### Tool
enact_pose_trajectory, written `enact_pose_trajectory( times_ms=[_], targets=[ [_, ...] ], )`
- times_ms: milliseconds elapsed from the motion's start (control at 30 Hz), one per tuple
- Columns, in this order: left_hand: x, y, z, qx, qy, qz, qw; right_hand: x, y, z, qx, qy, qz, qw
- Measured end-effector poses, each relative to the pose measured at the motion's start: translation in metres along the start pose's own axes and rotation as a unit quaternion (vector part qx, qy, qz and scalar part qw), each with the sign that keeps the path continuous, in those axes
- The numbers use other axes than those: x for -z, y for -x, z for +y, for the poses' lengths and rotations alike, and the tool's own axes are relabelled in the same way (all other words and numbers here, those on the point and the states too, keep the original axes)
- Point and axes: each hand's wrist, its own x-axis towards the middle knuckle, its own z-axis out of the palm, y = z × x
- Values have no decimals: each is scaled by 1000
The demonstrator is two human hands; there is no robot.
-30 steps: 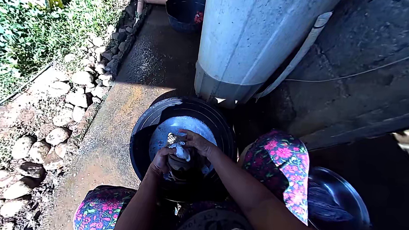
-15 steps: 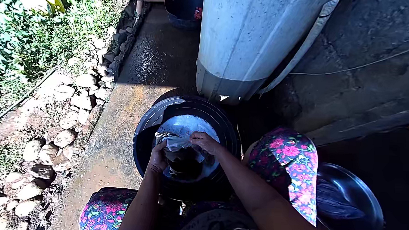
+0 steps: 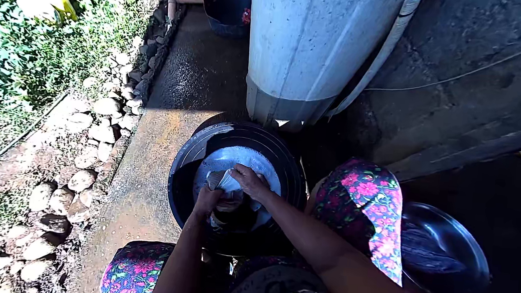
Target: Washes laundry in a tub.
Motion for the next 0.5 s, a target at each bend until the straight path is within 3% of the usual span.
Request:
enact_pose_trajectory(
  times_ms=[100,200,333,433,500],
  targets=[
    [-3,9,8,61,157,-27,985,-5,-5,7,-28,-1,25,999],
    [-8,9,4,82,216,-30,972,-11,-6,5,-75,-22,37,996],
    [-7,5,-2,64,211,-99,970,-10,-12,6,-135,-72,85,985],
    [-5,13,3,26,299,-100,949,-9,-16,12,-157,-75,81,981],
    [0,18,7,-15,379,-107,919,-13,-17,8,-128,-75,59,987]
  ],
)
